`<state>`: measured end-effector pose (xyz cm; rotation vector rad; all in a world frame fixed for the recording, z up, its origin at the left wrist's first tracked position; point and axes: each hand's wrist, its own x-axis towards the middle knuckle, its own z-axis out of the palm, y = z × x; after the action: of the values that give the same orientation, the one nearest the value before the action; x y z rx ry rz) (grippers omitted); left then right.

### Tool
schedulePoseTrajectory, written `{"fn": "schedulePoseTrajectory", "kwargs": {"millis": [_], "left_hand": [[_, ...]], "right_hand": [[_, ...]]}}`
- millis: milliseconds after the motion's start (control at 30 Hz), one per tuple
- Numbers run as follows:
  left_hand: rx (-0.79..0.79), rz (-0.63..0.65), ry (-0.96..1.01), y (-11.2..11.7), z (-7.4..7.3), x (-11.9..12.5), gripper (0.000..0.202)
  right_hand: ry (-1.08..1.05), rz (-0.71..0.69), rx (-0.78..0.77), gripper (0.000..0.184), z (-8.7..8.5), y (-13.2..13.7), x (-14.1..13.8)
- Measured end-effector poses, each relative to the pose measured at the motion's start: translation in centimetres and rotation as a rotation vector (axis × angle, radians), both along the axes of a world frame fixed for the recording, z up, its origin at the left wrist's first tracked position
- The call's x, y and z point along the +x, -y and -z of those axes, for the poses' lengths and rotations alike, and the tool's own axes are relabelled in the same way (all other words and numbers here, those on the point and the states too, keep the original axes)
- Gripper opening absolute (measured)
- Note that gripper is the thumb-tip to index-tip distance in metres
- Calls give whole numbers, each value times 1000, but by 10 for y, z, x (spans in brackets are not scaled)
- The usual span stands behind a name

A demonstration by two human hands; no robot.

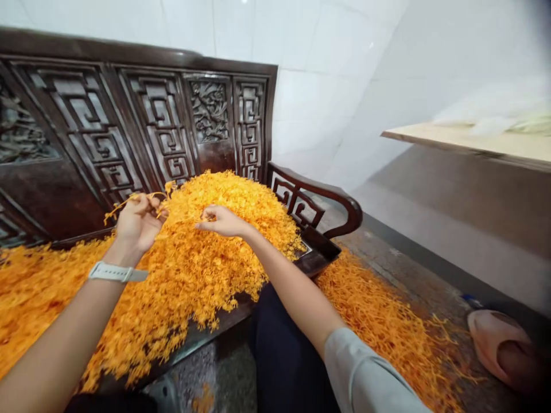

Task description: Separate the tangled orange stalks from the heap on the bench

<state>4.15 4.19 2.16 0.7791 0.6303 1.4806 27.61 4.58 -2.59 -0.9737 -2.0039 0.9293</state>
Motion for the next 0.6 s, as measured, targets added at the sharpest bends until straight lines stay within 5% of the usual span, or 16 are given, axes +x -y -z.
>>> {"fn": "schedulePoseTrajectory", "kwargs": {"millis": [167,333,600], "left_hand": [[68,135,-62,-1,7,0,26],[74,231,-265,5,14,16,14],[81,77,-210,8,6,17,16]], "right_hand": [[-327,71,-149,55,-11,4,3],[-297,161,19,55,-7,5,-8],[-180,98,107,37,3,7,-12]]}}
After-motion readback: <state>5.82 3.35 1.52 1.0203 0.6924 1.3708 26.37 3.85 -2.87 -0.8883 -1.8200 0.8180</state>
